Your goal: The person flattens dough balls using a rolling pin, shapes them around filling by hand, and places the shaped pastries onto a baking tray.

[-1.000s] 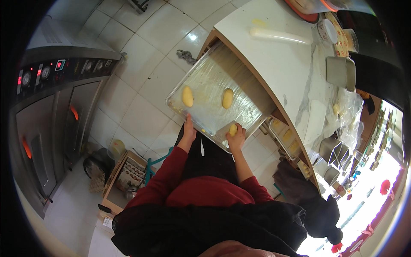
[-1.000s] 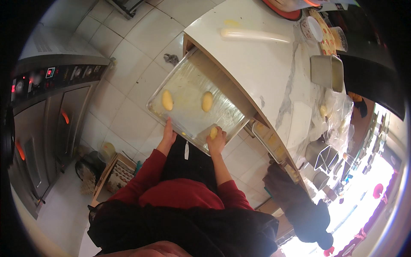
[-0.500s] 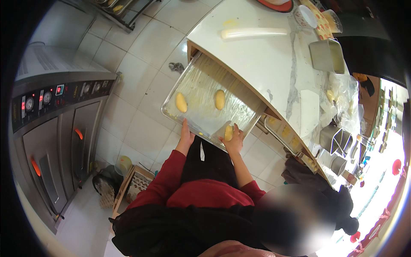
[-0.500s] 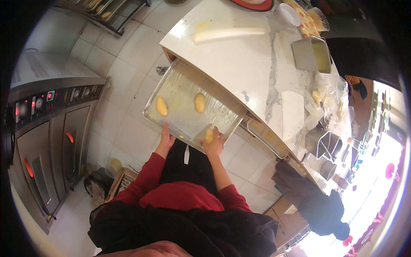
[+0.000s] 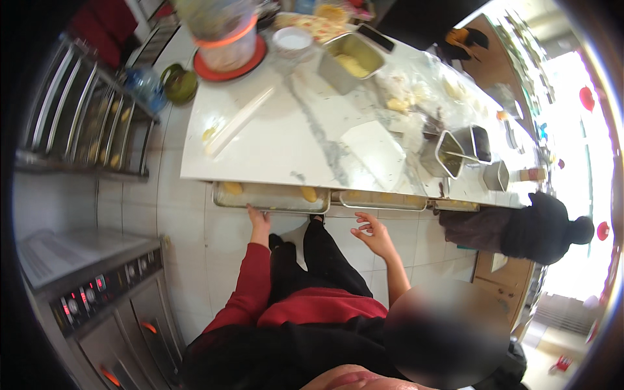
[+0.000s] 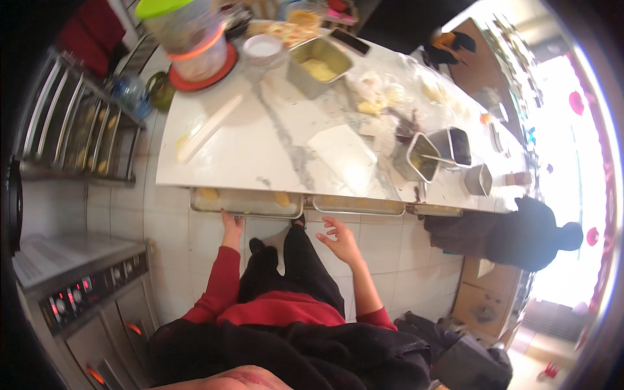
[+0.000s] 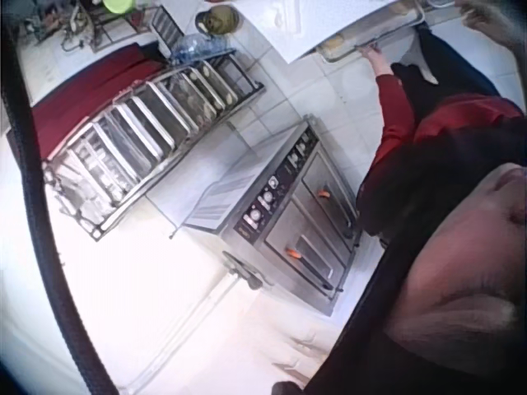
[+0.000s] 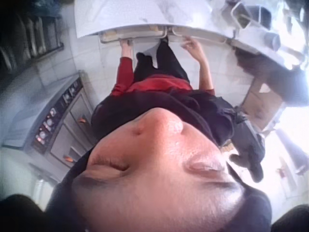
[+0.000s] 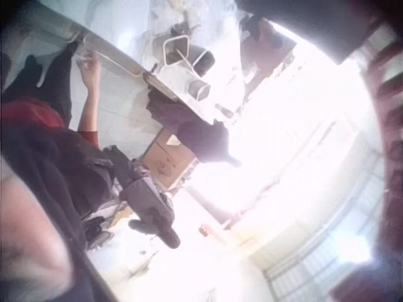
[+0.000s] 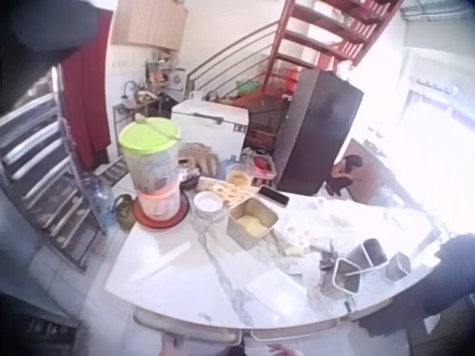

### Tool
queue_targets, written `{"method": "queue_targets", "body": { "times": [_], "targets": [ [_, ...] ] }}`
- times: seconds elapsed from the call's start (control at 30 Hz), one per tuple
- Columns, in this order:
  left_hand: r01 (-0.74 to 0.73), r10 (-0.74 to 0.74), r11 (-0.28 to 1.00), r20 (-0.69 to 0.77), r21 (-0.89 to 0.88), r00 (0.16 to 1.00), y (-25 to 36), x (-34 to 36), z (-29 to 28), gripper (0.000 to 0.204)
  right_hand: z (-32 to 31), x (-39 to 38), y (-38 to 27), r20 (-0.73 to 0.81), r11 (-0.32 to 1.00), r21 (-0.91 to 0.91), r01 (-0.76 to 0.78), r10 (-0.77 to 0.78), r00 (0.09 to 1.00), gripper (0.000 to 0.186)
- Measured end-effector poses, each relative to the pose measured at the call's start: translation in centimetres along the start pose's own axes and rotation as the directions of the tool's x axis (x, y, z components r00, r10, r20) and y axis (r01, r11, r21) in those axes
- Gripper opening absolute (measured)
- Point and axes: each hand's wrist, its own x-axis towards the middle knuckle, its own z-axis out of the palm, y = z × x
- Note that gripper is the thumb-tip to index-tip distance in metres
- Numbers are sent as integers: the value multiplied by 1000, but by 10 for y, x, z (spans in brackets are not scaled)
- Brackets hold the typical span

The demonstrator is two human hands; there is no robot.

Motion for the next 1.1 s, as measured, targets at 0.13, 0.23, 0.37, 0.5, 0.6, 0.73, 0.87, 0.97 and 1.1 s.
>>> {"method": "queue_targets", "body": {
  "times": [0.13,0.23,0.37,0.5,0.6,0.73,0.87,0.97,1.1],
  "targets": [
    [35,-31,999,-138,26,990,23,14,-4,71,-122,17,-23,65,943,268,196,-221,973,39],
    [-459,675,728,-416,508,610,119,2,-70,53,-228,64,-40,-142,882,298,366,-338,930,36],
    [-503,958,-275,280,819,-68,156,-94,133,48,-368,172,-15,-462,926,-181,333,-379,802,42],
    [-493,756,-503,638,710,147,186,-90,219,58,-433,357,38,-307,785,-568,248,-482,821,62],
    [118,706,-516,343,848,619,177,-78,246,58,-426,423,27,-111,660,-740,130,-310,944,61],
    [100,708,-539,385,837,593,173,-58,243,51,-472,480,48,368,794,-501,343,-163,915,30],
    [-22,802,-420,383,907,458,154,-75,234,49,-471,452,100,547,761,-593,261,143,825,28],
    [-192,864,-303,354,933,358,153,-85,221,50,-450,433,86,66,523,-834,176,-222,973,46],
    [-408,899,-83,245,909,364,145,-83,231,52,-443,450,80,127,281,-890,360,-605,786,63]
  ]
}}
